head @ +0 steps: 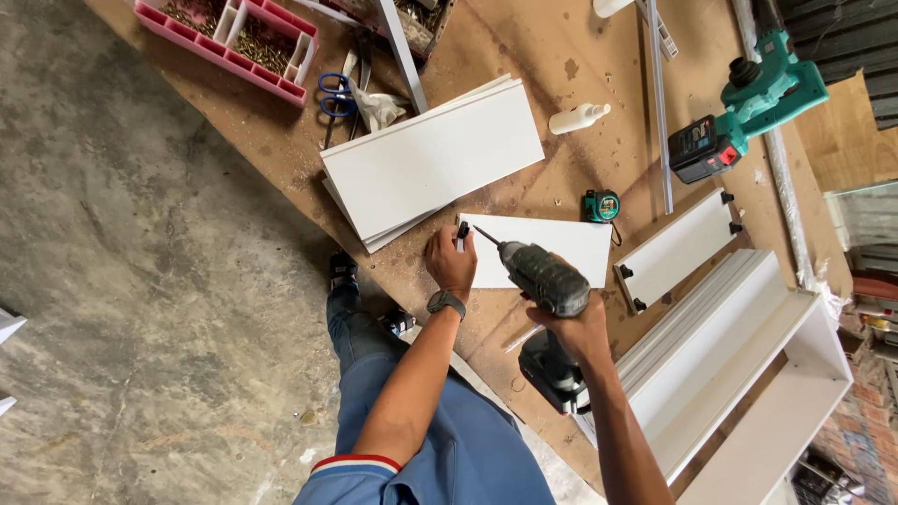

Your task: Marking positions on white panels and using a power drill to screw in metal hardware brackets.

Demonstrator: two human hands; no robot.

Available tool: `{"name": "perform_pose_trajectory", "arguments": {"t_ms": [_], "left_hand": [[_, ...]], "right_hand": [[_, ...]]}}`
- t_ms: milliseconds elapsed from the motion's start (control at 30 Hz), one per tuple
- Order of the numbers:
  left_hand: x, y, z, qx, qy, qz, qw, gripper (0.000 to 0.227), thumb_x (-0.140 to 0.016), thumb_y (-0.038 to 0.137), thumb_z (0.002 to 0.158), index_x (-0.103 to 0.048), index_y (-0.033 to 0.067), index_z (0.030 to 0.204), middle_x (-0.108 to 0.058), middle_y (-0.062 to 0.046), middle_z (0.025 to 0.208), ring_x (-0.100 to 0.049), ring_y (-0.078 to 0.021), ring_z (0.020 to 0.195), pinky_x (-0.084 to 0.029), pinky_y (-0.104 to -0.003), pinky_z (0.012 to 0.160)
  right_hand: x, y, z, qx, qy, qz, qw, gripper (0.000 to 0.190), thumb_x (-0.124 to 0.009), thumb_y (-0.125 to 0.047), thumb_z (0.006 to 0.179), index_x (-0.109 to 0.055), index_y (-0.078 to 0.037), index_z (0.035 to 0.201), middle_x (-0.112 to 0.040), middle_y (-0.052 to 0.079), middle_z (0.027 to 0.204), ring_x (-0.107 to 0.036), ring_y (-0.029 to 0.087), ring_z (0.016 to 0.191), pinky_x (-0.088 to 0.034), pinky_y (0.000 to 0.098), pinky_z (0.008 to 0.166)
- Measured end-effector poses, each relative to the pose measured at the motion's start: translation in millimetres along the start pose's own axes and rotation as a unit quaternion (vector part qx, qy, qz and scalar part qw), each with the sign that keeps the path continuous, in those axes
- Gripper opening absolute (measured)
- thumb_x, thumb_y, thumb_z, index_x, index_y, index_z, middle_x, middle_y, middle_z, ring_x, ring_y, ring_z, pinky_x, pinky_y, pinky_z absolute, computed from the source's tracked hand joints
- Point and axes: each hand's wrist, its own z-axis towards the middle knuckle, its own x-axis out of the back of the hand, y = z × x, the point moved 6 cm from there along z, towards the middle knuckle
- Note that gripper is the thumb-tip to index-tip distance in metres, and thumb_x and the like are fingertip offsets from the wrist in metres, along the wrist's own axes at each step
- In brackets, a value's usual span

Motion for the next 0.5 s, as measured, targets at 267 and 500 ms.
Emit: {"name": "perform_pose_trajectory", "arguments": {"t_ms": [267,500], "left_hand": [[2.7,-2.6,1.3,0.043,-0.009,-0.02,0.999,0.031,-0.079,0.024,0.08,-0.062,0.0065,0.099,-0.063,-0.012,0.099,-0.064,-0.031,0.092,-0.053,-0.043,0.079],[-14.8,-18.1,-3.9,0.009,-0.015,0.011,1.0,0.019,-0.076,0.024,0.089,-0.063,0.0107,0.086,-0.067,-0.006,0.086,-0.065,-0.0247,0.079,-0.052,-0.038,0.078]], "right_hand": [[-2.3,-0.5,16.0,0.002,-0.009,-0.003,1.0,0.049,-0.084,-0.009,0.065,-0.076,-0.005,0.113,-0.082,0.004,0.097,-0.075,0.013,0.086,-0.059,0.0306,0.081],[-5.9,-9.0,24.5,-0.01,-0.039,-0.01,0.999,0.049,-0.081,-0.005,0.065,-0.073,-0.005,0.113,-0.081,0.005,0.095,-0.076,0.016,0.08,-0.062,0.0325,0.075]]}}
